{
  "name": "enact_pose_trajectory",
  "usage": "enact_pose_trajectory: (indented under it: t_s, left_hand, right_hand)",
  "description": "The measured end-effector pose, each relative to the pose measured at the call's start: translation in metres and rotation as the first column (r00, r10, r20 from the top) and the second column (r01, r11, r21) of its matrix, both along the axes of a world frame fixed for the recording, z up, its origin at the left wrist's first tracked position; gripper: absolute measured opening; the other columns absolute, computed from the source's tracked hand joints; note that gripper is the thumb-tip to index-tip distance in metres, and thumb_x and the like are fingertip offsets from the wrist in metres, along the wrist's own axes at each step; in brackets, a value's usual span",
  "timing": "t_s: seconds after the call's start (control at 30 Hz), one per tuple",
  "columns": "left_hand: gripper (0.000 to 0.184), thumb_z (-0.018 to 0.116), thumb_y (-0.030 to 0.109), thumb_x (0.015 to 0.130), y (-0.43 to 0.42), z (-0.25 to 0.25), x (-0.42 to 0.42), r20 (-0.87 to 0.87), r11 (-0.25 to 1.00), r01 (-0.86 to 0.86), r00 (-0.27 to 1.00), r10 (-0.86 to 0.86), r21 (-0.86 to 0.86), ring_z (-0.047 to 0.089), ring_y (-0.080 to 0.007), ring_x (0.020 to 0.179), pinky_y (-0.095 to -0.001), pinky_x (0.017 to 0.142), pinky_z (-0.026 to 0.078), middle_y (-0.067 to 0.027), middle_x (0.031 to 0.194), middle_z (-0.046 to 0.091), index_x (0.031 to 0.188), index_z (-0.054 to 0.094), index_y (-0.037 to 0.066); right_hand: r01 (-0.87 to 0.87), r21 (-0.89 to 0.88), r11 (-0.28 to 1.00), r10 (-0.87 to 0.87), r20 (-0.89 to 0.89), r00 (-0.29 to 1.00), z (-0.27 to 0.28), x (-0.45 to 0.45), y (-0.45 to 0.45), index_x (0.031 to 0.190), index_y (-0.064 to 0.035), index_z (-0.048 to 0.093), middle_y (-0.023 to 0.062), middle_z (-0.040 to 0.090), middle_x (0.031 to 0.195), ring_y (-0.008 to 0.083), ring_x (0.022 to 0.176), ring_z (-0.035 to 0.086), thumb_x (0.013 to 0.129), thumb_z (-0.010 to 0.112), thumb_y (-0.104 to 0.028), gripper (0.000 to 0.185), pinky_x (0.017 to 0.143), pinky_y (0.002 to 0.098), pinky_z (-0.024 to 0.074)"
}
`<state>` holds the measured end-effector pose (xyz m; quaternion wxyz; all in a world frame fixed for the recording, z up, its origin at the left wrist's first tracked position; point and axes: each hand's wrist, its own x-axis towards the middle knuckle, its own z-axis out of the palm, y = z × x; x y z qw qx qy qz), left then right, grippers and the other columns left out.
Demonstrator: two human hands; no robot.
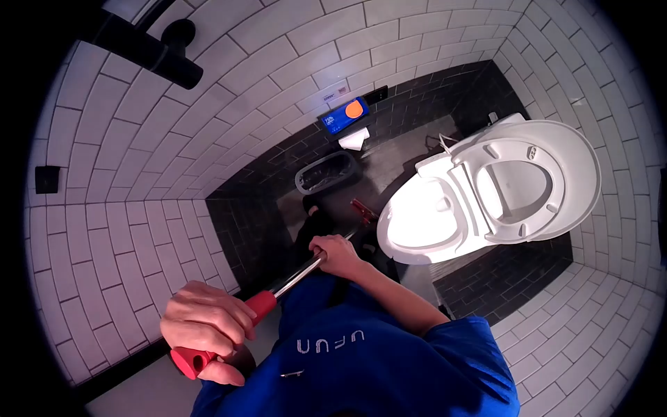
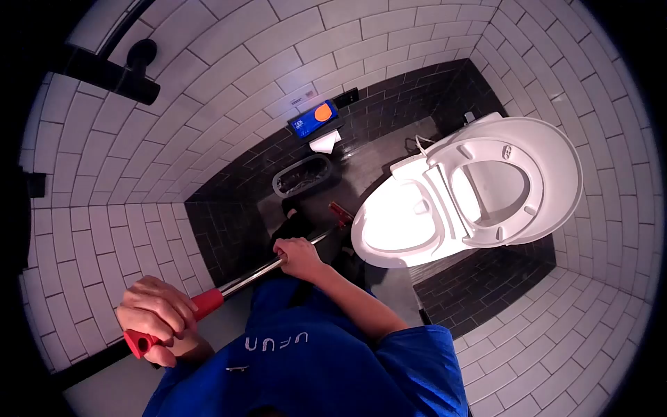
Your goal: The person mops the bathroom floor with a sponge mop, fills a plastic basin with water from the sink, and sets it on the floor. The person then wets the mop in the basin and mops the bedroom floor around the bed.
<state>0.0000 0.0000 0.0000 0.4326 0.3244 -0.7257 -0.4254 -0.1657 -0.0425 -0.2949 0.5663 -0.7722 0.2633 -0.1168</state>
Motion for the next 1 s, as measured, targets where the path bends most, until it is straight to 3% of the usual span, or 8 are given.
enact_pose_trajectory:
  t_s: [0.17, 0.33, 0.43, 0.5, 0.77, 0.83, 0.87, 1.0]
  left_hand:
    - [0.036, 0.086, 0.025, 0.064, 0.017, -0.005, -0.002, -0.038, 0.998, -0.025, 0.999, 0.027, 0.06, 0.067, -0.0232, 0.062, -0.0355, 0.058, 0.058, -0.0069, 0.062, 0.059, 0.06, 0.055, 0.008]
    - [0.034, 0.085, 0.026, 0.066, 0.039, 0.0, 0.015, -0.002, 0.996, -0.02, 1.0, 0.02, 0.092, 0.068, -0.0226, 0.062, -0.037, 0.059, 0.058, -0.0083, 0.062, 0.061, 0.061, 0.056, 0.008]
    - [0.036, 0.085, 0.027, 0.066, 0.045, -0.013, 0.021, -0.121, 0.992, -0.08, 0.988, 0.091, 0.095, 0.067, -0.0223, 0.061, -0.0381, 0.061, 0.058, -0.0077, 0.06, 0.061, 0.06, 0.055, 0.009]
    - [0.037, 0.085, 0.027, 0.066, 0.043, -0.016, 0.023, -0.112, 0.998, 0.003, 0.994, 0.004, 0.064, 0.067, -0.0223, 0.059, -0.0389, 0.062, 0.058, -0.0073, 0.058, 0.06, 0.058, 0.054, 0.009]
    - [0.033, 0.077, 0.027, 0.077, 0.078, -0.024, 0.015, -0.271, 0.998, 0.019, 0.962, -0.034, -0.056, 0.065, -0.0163, 0.055, -0.0328, 0.063, 0.058, -0.0063, 0.058, 0.06, 0.061, 0.054, 0.009]
    - [0.032, 0.077, 0.025, 0.078, 0.093, -0.018, 0.021, -0.253, 0.999, 0.038, 0.967, -0.031, 0.025, 0.063, -0.0149, 0.053, -0.03, 0.062, 0.057, -0.005, 0.057, 0.06, 0.062, 0.055, 0.009]
    - [0.032, 0.077, 0.025, 0.077, 0.096, -0.023, 0.024, -0.276, 0.999, 0.033, 0.961, -0.029, 0.01, 0.063, -0.014, 0.052, -0.0294, 0.061, 0.057, -0.0044, 0.058, 0.06, 0.062, 0.055, 0.009]
    - [0.033, 0.079, 0.027, 0.076, 0.13, -0.021, 0.029, -0.27, 0.999, -0.029, 0.963, 0.021, -0.024, 0.061, -0.0127, 0.049, -0.0284, 0.059, 0.057, -0.0025, 0.058, 0.06, 0.062, 0.055, 0.009]
  right_hand:
    - [-0.036, -0.084, 0.996, 0.035, -0.014, 0.999, -0.004, -0.013, 0.011, 0.086, -0.0085, 0.058, 0.0051, 0.061, 0.074, 0.0284, 0.077, 0.06, 0.067, 0.055, -0.002, 0.021, 0.068, 0.0411, 0.0479]
    - [-0.074, -0.037, 0.997, 0.076, 0.036, 0.996, -0.01, 0.011, 0.026, 0.085, -0.0089, 0.058, 0.0069, 0.06, 0.075, 0.0286, 0.077, 0.06, 0.067, 0.056, -0.002, 0.018, 0.07, 0.0407, 0.0468]
    - [-0.049, 0.017, 0.999, 0.049, 0.039, 0.998, -0.015, 0.015, 0.024, 0.084, -0.0073, 0.058, 0.0104, 0.062, 0.078, 0.0302, 0.079, 0.06, 0.073, 0.057, -0.002, 0.013, 0.072, 0.0416, 0.0466]
    - [-0.037, 0.056, 0.998, 0.036, 0.017, 0.999, -0.013, 0.015, 0.021, 0.085, -0.006, 0.058, 0.012, 0.062, 0.079, 0.0312, 0.078, 0.061, 0.074, 0.059, -0.004, 0.011, 0.07, 0.0414, 0.0474]
    - [0.006, 0.062, 0.998, -0.007, 0.017, 1.0, -0.011, 0.023, 0.06, 0.078, -0.004, 0.059, 0.0138, 0.061, 0.07, 0.0325, 0.07, 0.061, 0.07, 0.06, -0.003, 0.008, 0.066, 0.0405, 0.0487]
    - [0.032, 0.083, 0.996, -0.034, 0.021, 0.999, -0.01, 0.024, 0.071, 0.077, -0.0042, 0.058, 0.0139, 0.061, 0.07, 0.0335, 0.069, 0.061, 0.068, 0.059, -0.002, 0.009, 0.065, 0.0409, 0.049]
    - [0.031, -0.045, 0.998, -0.027, 0.082, 0.996, -0.023, 0.024, 0.076, 0.078, -0.0017, 0.058, 0.0137, 0.059, 0.066, 0.0293, 0.061, 0.06, 0.074, 0.06, -0.004, 0.006, 0.059, 0.0349, 0.048]
    - [-0.1, -0.07, 0.993, 0.104, 0.058, 0.993, -0.011, 0.04, 0.075, 0.084, -0.0046, 0.059, 0.0142, 0.062, 0.071, 0.0327, 0.067, 0.061, 0.07, 0.057, 0.001, 0.015, 0.063, 0.0363, 0.0486]
